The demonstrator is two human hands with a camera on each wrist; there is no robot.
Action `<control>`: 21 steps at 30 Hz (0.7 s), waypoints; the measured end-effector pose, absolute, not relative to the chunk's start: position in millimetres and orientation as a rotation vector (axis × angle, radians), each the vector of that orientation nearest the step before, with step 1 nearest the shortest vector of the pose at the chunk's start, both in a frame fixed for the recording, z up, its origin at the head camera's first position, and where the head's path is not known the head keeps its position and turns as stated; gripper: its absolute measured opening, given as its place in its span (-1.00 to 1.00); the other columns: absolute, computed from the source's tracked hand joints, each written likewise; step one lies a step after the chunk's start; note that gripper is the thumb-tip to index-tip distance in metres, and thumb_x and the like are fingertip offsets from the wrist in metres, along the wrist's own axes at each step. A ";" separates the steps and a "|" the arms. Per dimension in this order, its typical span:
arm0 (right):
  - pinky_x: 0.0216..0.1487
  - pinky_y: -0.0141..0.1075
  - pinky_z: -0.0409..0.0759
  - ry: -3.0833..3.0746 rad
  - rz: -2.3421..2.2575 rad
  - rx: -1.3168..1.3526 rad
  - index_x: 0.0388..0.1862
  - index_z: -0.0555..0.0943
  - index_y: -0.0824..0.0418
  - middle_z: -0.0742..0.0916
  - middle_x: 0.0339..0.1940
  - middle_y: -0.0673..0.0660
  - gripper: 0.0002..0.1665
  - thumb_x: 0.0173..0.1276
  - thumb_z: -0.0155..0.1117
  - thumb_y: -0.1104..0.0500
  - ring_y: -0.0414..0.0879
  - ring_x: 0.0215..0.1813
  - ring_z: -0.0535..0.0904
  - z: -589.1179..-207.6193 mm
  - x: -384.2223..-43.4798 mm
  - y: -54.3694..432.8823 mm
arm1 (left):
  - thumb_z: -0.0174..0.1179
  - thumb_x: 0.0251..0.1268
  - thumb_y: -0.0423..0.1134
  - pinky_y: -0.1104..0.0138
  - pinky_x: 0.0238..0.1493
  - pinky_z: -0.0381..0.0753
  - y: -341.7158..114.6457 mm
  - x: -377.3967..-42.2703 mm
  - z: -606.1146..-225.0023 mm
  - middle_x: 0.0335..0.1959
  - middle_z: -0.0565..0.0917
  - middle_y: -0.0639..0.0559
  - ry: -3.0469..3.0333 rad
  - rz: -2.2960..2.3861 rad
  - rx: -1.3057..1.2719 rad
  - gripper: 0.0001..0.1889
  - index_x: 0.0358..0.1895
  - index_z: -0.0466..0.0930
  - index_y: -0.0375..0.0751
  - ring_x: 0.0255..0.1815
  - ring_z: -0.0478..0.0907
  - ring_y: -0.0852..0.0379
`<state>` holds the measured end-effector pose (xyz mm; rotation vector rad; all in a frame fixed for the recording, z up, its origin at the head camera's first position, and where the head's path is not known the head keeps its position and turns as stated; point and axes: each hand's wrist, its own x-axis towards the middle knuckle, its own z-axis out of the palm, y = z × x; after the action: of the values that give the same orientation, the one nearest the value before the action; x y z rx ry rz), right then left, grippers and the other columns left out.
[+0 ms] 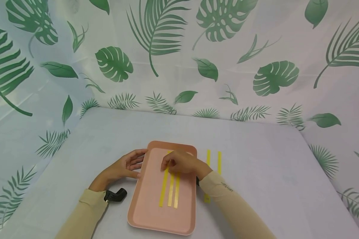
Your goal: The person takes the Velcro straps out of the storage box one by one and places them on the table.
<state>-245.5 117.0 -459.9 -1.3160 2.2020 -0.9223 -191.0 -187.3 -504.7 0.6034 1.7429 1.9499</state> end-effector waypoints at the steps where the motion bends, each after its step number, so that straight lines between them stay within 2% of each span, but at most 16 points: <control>1: 0.00 -0.35 0.71 2.213 -0.914 -1.314 -0.12 0.83 0.20 0.85 -0.10 0.01 -0.70 0.36 0.40 0.53 -0.21 -0.13 0.66 -458.9 -244.8 116.4 | 0.55 0.23 -0.45 0.25 0.49 0.56 -187.4 -190.8 -504.3 0.67 0.16 -0.53 1.741 1.953 0.602 0.05 0.68 0.04 -0.54 0.68 0.13 -0.48; 5: 0.00 -0.34 0.74 2.227 -0.904 -1.306 -0.18 0.82 0.19 0.85 -0.15 -0.01 -0.72 0.34 0.41 0.54 -0.18 -0.14 0.69 -457.2 -243.6 115.2 | 0.55 0.24 -0.44 0.23 0.49 0.56 -187.3 -190.4 -504.1 0.67 0.15 -0.53 1.735 1.955 0.606 0.05 0.68 0.04 -0.54 0.67 0.14 -0.48; 14: -0.17 -0.36 0.70 2.227 -0.961 -1.335 -0.31 0.75 0.19 0.82 -0.25 0.00 -0.78 0.35 0.47 0.50 -0.32 -0.26 0.59 -459.0 -244.1 118.3 | 0.55 0.24 -0.43 0.25 0.49 0.55 -186.1 -190.7 -505.6 0.67 0.13 -0.54 1.730 1.957 0.618 0.06 0.68 0.03 -0.55 0.68 0.11 -0.49; 19: -0.30 -0.38 0.59 2.220 -0.996 -1.331 -0.30 0.73 0.19 0.79 -0.29 -0.01 -0.81 0.37 0.52 0.44 -0.33 -0.35 0.49 -458.5 -245.5 121.7 | 0.53 0.27 -0.45 0.24 0.51 0.53 -186.9 -191.5 -507.1 0.68 0.13 -0.52 1.731 1.947 0.617 0.04 0.69 0.02 -0.53 0.69 0.11 -0.46; 21: -0.32 -0.37 0.57 2.218 -1.011 -1.349 -0.27 0.73 0.19 0.79 -0.29 0.01 -0.83 0.41 0.48 0.44 -0.33 -0.35 0.48 -456.6 -246.5 122.4 | 0.51 0.28 -0.46 0.24 0.51 0.53 -187.6 -191.7 -507.4 0.68 0.14 -0.52 1.733 1.946 0.618 0.03 0.69 0.02 -0.53 0.69 0.12 -0.46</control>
<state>-246.5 122.4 -456.6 -1.3491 2.2180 -1.0114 -191.7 -187.6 -507.4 0.6180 1.7325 1.9459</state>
